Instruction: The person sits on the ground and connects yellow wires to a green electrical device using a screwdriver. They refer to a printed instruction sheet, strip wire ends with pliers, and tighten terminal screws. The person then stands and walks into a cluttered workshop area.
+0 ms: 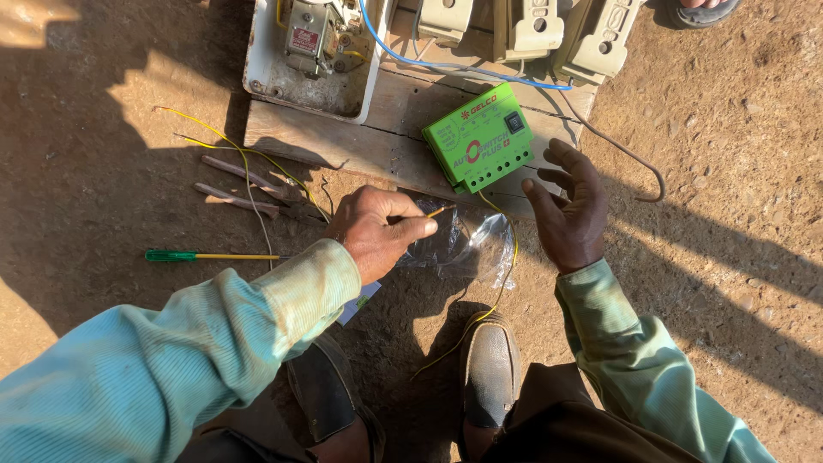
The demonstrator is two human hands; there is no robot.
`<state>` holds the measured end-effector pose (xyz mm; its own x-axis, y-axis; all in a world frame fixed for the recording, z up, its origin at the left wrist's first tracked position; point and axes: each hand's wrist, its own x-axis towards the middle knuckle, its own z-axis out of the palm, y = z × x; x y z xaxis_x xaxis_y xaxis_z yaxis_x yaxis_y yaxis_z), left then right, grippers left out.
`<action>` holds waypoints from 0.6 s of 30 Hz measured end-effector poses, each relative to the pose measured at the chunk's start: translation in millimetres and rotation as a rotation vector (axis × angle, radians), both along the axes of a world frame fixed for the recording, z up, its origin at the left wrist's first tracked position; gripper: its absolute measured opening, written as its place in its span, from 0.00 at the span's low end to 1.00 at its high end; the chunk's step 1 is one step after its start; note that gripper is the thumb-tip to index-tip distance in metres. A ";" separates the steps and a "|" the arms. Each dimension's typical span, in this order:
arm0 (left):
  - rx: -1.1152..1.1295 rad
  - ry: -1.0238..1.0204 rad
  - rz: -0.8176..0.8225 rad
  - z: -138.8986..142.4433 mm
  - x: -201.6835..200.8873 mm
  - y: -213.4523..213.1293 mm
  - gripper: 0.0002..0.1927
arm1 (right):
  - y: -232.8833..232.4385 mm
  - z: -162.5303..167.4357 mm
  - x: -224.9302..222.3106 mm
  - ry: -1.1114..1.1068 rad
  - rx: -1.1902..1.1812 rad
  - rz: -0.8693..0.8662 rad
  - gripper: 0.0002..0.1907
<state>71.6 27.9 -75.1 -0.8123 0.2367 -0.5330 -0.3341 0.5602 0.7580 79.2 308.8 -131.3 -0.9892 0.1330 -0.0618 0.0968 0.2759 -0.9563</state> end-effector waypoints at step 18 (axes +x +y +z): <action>0.488 0.156 0.520 -56.8 -34.8 54.5 0.11 | -11.9 -17.3 -1.6 -0.007 -0.313 0.209 0.30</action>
